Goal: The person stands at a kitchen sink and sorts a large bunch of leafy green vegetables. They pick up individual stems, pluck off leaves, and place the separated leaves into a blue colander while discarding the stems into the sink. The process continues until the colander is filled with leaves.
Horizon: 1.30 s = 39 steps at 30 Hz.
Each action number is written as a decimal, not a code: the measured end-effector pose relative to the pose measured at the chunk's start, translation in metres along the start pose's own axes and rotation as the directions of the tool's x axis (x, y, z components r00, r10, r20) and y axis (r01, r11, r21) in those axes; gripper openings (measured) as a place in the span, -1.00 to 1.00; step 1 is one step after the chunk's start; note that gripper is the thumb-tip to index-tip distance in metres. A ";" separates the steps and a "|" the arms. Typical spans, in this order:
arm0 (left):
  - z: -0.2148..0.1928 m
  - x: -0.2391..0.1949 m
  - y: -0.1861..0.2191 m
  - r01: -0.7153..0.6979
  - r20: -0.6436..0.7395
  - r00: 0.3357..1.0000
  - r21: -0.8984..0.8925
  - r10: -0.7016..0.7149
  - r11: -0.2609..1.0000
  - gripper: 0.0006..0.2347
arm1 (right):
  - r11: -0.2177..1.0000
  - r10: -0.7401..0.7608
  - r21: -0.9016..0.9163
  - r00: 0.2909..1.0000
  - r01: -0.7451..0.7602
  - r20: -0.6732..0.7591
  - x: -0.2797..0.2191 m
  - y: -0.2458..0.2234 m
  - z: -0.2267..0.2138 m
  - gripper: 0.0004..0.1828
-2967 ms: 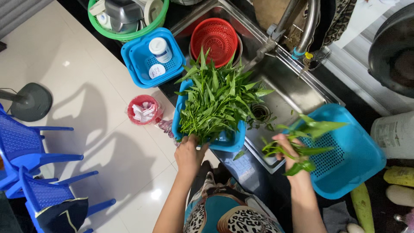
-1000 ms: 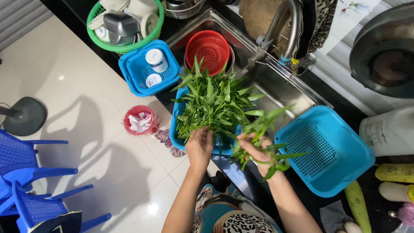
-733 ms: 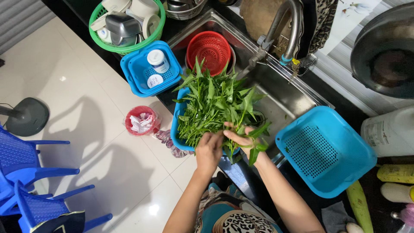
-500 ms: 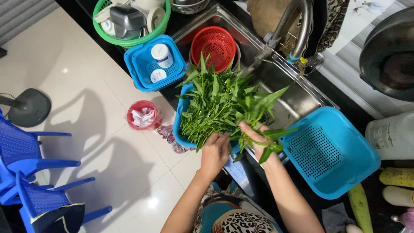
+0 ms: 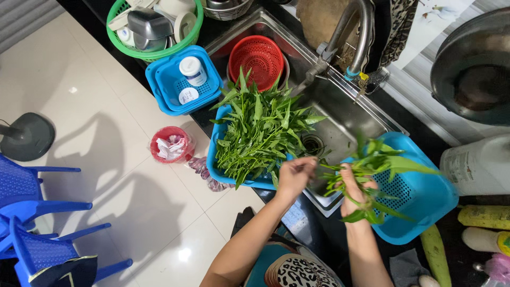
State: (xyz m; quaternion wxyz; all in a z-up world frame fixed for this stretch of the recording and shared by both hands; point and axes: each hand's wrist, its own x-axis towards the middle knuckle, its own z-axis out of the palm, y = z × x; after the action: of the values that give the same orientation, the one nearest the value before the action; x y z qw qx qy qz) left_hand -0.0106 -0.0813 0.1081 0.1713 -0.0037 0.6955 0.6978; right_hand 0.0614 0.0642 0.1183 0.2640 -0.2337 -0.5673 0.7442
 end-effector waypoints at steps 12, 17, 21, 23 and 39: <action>-0.127 -0.029 0.031 -0.232 0.036 0.781 0.943 0.624 0.236 -0.75 | 0.996 0.083 -0.027 0.996 -0.085 -0.041 -0.001 0.004 -0.022 -0.85; -0.132 -0.030 0.022 -0.168 -0.066 0.819 0.922 0.570 0.348 -0.92 | 0.982 0.187 -0.045 0.979 -0.184 0.084 -0.017 0.008 0.002 -0.83; -0.136 -0.034 0.023 -0.150 -0.073 0.846 0.918 0.529 0.366 -0.92 | 0.970 0.229 -0.137 0.939 -0.200 0.257 -0.033 -0.006 0.015 -0.80; -0.134 -0.040 0.030 -0.166 -0.079 0.838 0.906 0.539 0.389 -0.90 | 0.955 0.274 -0.199 0.913 -0.221 0.301 -0.036 -0.008 0.021 -0.78; -0.042 -0.073 0.038 -0.570 0.204 0.799 0.558 0.566 0.603 -0.79 | 0.917 0.391 0.004 0.899 -0.400 0.194 -0.002 0.005 0.009 -0.76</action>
State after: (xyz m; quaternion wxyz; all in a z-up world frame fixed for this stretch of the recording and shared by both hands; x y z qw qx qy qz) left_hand 0.0395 -0.1387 0.1610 -0.0647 0.2731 0.8415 0.4616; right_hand 0.0564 0.0557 0.1155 0.0571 -0.2663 -0.5143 0.8132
